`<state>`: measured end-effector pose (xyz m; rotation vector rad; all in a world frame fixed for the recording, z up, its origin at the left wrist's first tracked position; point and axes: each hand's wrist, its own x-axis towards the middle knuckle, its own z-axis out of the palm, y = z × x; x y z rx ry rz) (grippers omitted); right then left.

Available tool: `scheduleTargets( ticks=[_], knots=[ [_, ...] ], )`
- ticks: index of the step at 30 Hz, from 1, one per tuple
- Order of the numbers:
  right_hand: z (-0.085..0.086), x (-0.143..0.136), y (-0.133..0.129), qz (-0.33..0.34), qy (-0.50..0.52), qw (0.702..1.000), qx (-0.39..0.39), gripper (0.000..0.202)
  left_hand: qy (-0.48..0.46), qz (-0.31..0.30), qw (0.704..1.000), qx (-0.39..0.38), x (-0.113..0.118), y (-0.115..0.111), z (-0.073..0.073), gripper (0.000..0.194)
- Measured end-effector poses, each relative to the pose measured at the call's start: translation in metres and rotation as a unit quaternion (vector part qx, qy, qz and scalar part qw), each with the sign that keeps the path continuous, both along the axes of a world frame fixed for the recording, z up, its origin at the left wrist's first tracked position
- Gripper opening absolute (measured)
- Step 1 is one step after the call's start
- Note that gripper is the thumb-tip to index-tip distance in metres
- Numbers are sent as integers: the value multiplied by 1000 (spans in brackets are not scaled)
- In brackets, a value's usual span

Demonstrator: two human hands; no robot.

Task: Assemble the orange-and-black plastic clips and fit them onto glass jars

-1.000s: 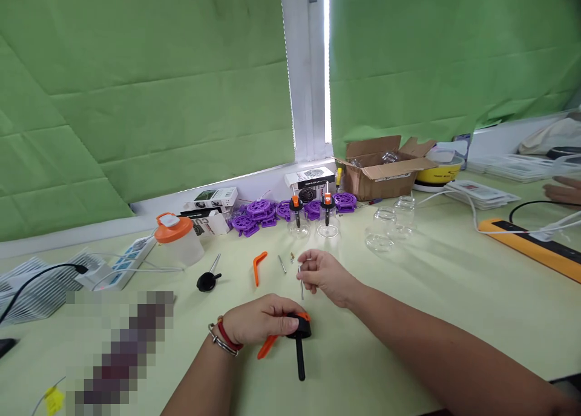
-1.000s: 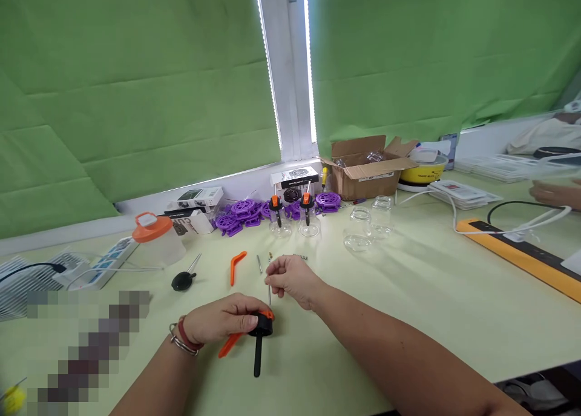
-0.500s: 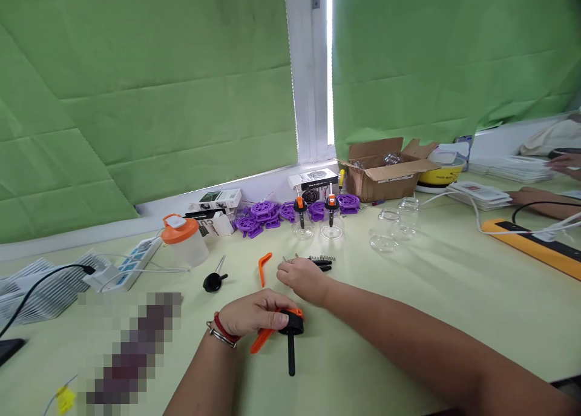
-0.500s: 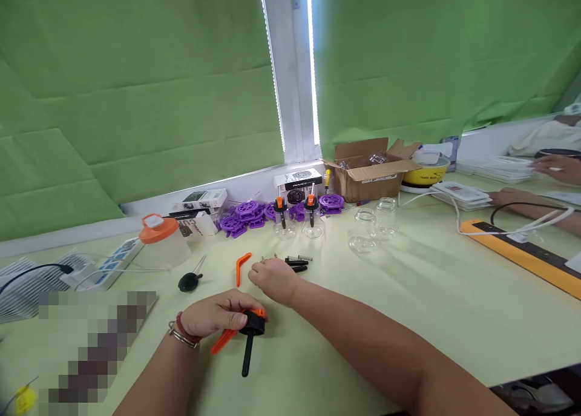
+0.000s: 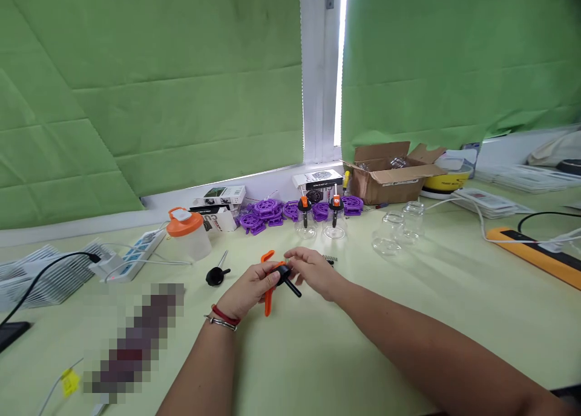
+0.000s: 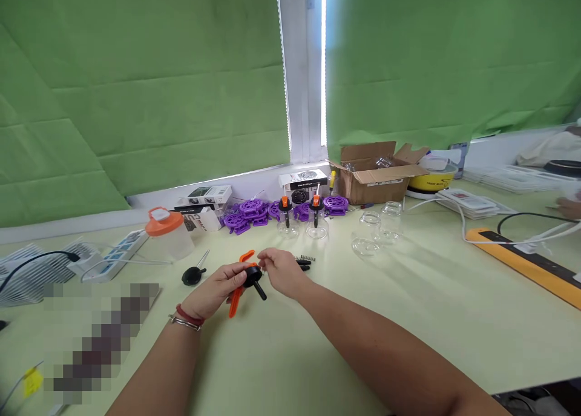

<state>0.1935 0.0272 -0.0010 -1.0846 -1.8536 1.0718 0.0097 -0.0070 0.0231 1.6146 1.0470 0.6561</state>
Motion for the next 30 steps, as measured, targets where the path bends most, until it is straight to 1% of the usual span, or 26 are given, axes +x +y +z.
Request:
scheduleTargets(
  ticks=[1,2,3,4,5,7,8,10,12,13,14,15,16,17,18,19,21,25,30],
  knots=[
    [4,1,-5,8,60,994,-91,19,2,-1,1000,3,3,-1,1,46],
    [7,3,-11,25,102,981,-165,21,4,-13,1000,3,6,-2,3,43],
    [10,4,-16,36,124,968,-216,24,4,-33,999,0,10,-3,4,40],
    [12,5,-21,36,134,959,-246,28,3,-53,999,-3,12,-5,5,36],
    [14,6,-24,28,138,956,-259,33,0,-71,997,-7,15,-6,6,32],
    [17,11,-28,-7,147,955,-257,39,-4,-82,996,-17,16,-7,7,27],
    [19,15,-28,-24,158,955,-251,39,-7,-70,997,-18,14,-6,7,26],
    [24,25,-25,-63,194,952,-230,39,-19,-11,1000,-11,9,-4,5,32],
    [29,38,-21,-103,243,944,-199,39,-24,92,995,10,0,2,1,43],
    [31,45,-19,-120,272,937,-181,40,-14,151,988,27,-4,5,-2,43],
    [32,51,-17,-132,300,931,-164,39,6,224,973,53,-8,9,-6,40],
    [32,56,-16,-141,323,924,-149,39,42,280,956,73,-12,13,-10,36],
    [31,60,-15,-147,341,918,-140,39,100,329,934,101,-14,16,-14,32],
    [28,63,-14,-151,350,914,-138,40,171,351,912,125,-16,20,-19,28],
    [25,64,-14,-153,352,913,-140,40,231,354,895,144,-17,22,-22,25],
    [22,64,-14,-152,349,913,-147,41,267,355,883,155,-16,25,-25,23],
    [17,61,-15,-142,333,918,-159,43,310,348,870,163,-14,28,-29,20],
    [15,55,-21,-107,299,936,-149,44,350,342,856,165,-8,35,-33,18],
    [11,52,-24,-85,254,956,-120,43,370,332,850,175,-7,42,-37,19]
  ],
)
